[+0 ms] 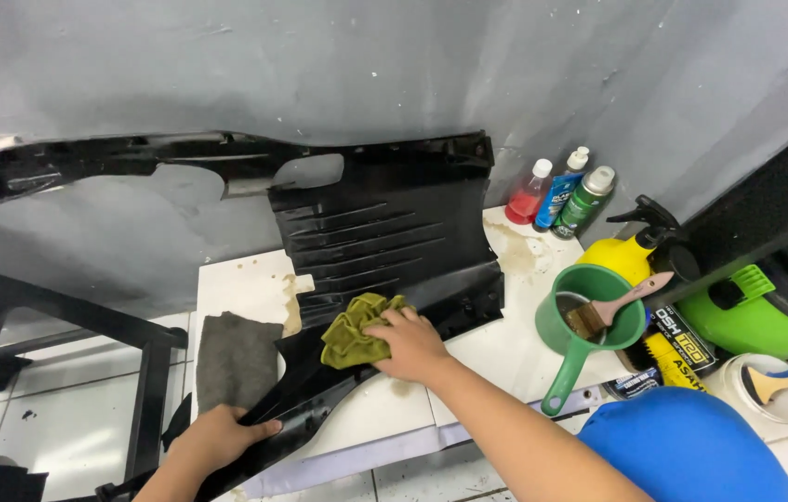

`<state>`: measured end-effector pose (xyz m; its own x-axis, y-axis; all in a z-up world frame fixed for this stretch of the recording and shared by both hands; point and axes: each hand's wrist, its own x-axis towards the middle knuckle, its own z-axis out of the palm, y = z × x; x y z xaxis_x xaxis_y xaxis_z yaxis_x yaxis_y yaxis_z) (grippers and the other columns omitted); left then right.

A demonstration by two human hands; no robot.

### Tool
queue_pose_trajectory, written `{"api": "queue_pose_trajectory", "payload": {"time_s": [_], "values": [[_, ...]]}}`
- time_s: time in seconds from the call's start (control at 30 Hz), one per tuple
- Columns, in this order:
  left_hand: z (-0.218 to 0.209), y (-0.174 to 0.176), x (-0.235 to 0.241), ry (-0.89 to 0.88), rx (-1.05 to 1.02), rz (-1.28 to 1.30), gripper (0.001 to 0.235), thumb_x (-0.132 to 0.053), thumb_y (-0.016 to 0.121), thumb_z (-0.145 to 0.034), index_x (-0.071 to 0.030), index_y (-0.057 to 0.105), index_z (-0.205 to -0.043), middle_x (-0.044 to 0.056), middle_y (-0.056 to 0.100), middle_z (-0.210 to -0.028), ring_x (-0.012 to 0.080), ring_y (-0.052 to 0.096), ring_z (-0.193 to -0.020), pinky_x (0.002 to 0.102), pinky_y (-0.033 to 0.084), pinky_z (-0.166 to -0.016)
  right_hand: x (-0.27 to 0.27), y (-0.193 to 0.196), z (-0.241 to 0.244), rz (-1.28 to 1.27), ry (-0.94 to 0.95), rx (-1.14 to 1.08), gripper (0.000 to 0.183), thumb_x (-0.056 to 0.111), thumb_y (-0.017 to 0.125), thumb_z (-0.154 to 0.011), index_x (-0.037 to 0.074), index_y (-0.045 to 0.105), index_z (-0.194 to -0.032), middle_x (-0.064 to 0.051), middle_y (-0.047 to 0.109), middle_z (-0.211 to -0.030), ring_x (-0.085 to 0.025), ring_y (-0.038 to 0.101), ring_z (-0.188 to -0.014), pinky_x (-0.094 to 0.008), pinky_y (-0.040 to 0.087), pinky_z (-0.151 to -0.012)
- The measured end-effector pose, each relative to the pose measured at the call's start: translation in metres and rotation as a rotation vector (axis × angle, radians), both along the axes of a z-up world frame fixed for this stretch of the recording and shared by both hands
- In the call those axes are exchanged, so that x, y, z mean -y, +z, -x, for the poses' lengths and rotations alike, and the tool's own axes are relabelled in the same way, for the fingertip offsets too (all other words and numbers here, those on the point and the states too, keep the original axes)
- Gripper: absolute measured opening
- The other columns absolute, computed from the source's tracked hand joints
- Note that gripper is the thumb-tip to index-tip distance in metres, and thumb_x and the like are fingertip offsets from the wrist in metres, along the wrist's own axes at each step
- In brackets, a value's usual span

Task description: The person wipes a black plastic car part with a green cloth, cleaning the surface and grooves. They hold the part steady with one hand while scrubbing with the other, then fold the cloth to continue cleaning.

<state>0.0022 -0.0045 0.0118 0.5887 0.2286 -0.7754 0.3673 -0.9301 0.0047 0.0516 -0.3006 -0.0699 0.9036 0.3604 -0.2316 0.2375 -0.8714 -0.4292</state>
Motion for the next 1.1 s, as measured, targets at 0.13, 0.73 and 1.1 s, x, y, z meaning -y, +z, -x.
{"api": "queue_pose_trajectory", "payload": {"time_s": [0.13, 0.73, 1.1], "values": [[-0.002, -0.025, -0.008, 0.087, -0.028, 0.078, 0.075, -0.072, 0.070, -0.075, -0.021, 0.071, -0.131, 0.003, 0.076, -0.124, 0.0216, 0.072, -0.112, 0.030, 0.052, -0.093, 0.015, 0.006, -0.013, 0.049, -0.093, -0.033, 0.053, 0.015, 0.057, -0.089, 0.034, 0.061, -0.138, -0.004, 0.047, -0.146, -0.031, 0.041, -0.129, -0.047, 0.039, -0.102], [0.008, -0.011, 0.004, 0.044, 0.056, 0.087, 0.062, -0.072, 0.066, -0.079, -0.019, 0.070, -0.110, -0.001, 0.073, -0.106, 0.0188, 0.068, -0.098, 0.031, 0.048, -0.075, -0.028, 0.009, -0.005, 0.213, -0.104, -0.032, 0.056, 0.021, 0.062, -0.090, 0.025, 0.051, -0.145, -0.013, 0.050, -0.142, -0.035, 0.048, -0.128, -0.044, 0.054, -0.094], [0.006, -0.075, -0.014, 0.038, 0.109, 0.302, 0.082, -0.069, 0.079, -0.074, -0.016, 0.065, -0.135, 0.012, 0.071, -0.127, 0.0280, 0.065, -0.123, 0.042, 0.055, -0.098, -0.047, 0.041, 0.012, 0.288, -0.055, -0.075, 0.054, 0.014, 0.049, -0.098, 0.032, 0.048, -0.149, -0.016, 0.045, -0.147, -0.037, 0.042, -0.137, -0.047, 0.054, -0.099]]}}
